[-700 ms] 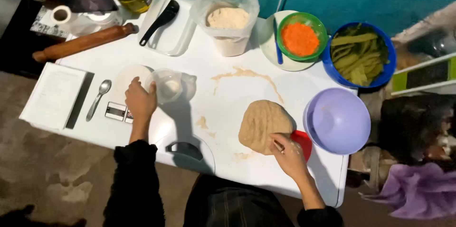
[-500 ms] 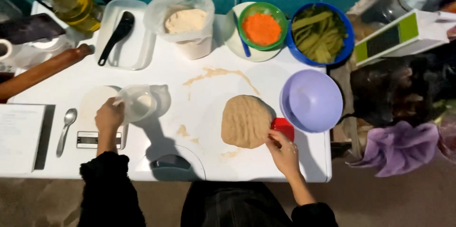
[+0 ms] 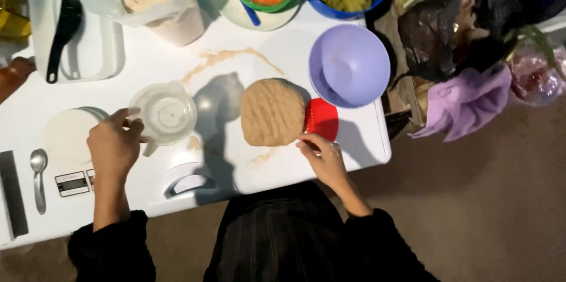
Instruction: Weighing portions of dough on a scale and shaping them into balls on a work surface.
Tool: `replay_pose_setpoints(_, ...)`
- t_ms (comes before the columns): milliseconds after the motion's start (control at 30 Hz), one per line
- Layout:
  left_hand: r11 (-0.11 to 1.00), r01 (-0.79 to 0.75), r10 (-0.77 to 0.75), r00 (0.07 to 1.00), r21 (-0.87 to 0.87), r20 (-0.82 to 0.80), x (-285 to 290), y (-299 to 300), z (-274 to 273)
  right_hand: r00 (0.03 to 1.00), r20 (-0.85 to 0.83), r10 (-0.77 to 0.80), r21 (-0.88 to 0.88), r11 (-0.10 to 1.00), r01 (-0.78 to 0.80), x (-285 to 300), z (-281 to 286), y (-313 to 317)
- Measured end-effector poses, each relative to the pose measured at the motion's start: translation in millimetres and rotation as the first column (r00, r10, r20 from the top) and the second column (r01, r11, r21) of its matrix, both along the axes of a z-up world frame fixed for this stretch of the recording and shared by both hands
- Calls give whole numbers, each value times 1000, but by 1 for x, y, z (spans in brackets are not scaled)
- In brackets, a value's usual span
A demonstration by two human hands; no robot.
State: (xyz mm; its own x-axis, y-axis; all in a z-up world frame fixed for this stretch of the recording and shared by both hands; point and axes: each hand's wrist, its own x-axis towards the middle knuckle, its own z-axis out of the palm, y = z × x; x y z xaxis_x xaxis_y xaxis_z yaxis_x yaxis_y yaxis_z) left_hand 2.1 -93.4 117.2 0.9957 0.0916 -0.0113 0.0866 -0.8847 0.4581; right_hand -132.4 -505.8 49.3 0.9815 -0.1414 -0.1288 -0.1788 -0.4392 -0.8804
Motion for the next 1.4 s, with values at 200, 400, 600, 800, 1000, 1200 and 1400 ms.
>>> replay_pose_setpoints(200,953,238,-259,961,-186,-100,-36,-138,0,986,-169,7,310,950,47,-17,32,21)
replay_pose_setpoints(400,834,384,-447,891,-396,-77,-77,-260,-47,933,-190,-305,379,854,356,-42,37,-12)
replay_pose_setpoints(600,755,531,-595,801,-385,-64,-126,-347,-107,920,75,-384,-153,908,391,-86,-64,-120)
replay_pose_setpoints(800,680,523,-689,695,-514,-205,-148,-390,-150,942,-70,-327,67,941,331,-73,-85,-191)
replay_pose_setpoints(1000,669,499,-694,684,-550,-223,-152,-394,-164,947,-189,-261,150,945,290,-37,-71,-201)
replay_pose_setpoints(1200,687,534,-678,716,-492,-169,-151,-309,-139,910,-255,-326,215,899,382,-31,-88,-204)
replay_pose_setpoints(1400,913,125,-192,971,-388,-140,-130,-126,-88,851,-257,-458,-103,888,447,-44,-76,-188)
